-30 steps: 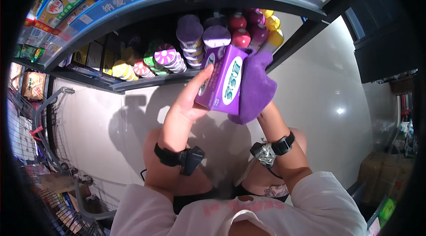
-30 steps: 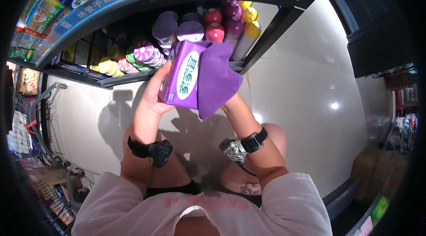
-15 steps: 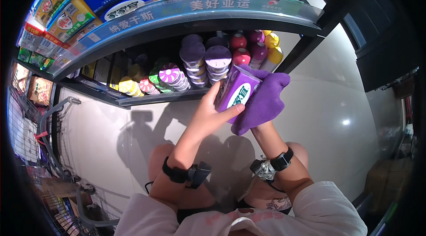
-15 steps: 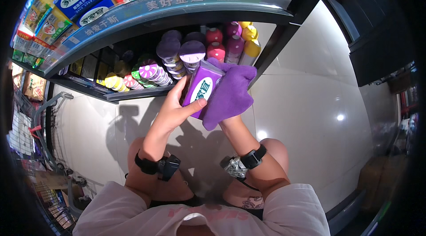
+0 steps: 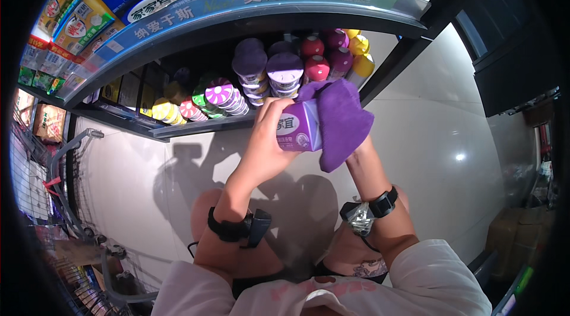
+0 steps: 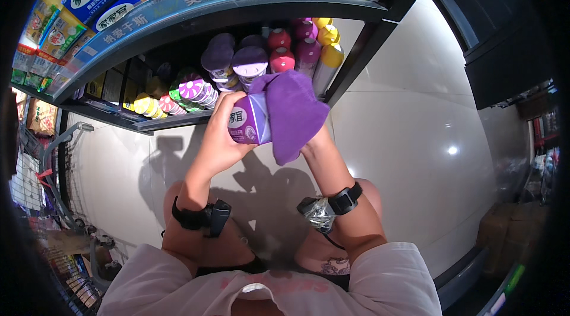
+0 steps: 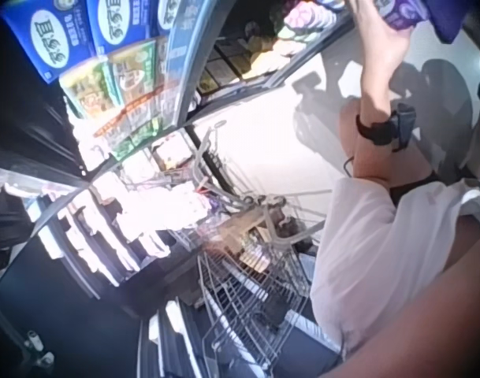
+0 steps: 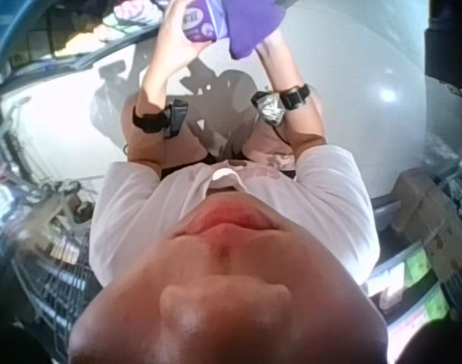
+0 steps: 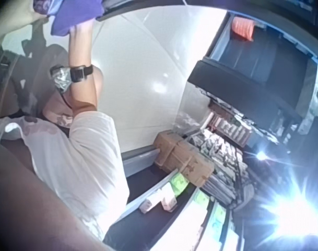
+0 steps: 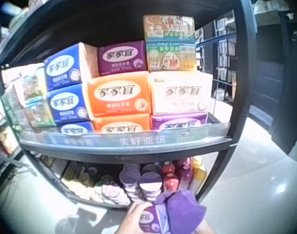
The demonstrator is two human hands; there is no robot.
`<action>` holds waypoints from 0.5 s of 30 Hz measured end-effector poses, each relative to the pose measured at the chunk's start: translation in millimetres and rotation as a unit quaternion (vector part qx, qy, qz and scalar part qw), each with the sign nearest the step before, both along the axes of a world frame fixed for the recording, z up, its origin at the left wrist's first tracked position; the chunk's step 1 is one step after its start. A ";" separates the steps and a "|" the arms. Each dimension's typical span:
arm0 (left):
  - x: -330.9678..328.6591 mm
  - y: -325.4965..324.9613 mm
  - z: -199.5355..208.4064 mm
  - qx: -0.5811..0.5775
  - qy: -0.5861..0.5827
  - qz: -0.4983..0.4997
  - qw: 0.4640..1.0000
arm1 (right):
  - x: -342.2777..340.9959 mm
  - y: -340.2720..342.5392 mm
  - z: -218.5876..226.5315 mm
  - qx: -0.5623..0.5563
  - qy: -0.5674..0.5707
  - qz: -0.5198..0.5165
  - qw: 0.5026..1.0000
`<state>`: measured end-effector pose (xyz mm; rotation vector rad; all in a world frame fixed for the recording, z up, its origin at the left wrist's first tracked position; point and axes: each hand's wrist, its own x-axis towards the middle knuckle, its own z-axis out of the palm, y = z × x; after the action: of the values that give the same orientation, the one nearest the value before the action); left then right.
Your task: Using a purple cloth to wipe down various boxes of household goods on a store shelf.
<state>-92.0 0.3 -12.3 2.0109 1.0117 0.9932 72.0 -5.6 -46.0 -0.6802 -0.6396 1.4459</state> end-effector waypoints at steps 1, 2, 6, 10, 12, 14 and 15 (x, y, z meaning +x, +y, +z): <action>2.8 -1.1 2.8 0.005 -0.005 -0.006 1.000 | 4.5 0.8 -3.4 0.016 0.046 -0.006 0.999; 4.6 -1.6 2.5 0.002 -0.006 -0.007 1.000 | 7.6 1.5 -5.7 0.014 0.045 -0.007 0.999; 5.4 -2.9 -0.7 -0.015 -0.045 -0.020 0.999 | 6.3 -1.1 1.7 -0.044 0.065 -0.022 0.997; 3.6 2.1 -5.4 0.016 -0.017 0.027 0.999 | 2.7 -5.6 8.6 0.057 -0.235 0.056 0.969; 2.1 4.1 -6.5 0.034 0.029 0.034 0.998 | 4.8 -2.9 6.9 0.040 -0.206 0.078 0.975; 4.4 1.2 -2.7 0.010 0.001 0.022 1.000 | 3.8 -5.1 -0.2 -0.018 -0.077 0.044 0.996; 4.5 1.1 -2.0 0.003 -0.019 0.016 1.000 | 4.3 -2.7 -1.8 -0.019 -0.053 0.012 0.998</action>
<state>-87.5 1.3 -14.3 1.9801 1.0243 1.0478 76.4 -8.3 -47.9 -0.7859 -0.7066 1.4530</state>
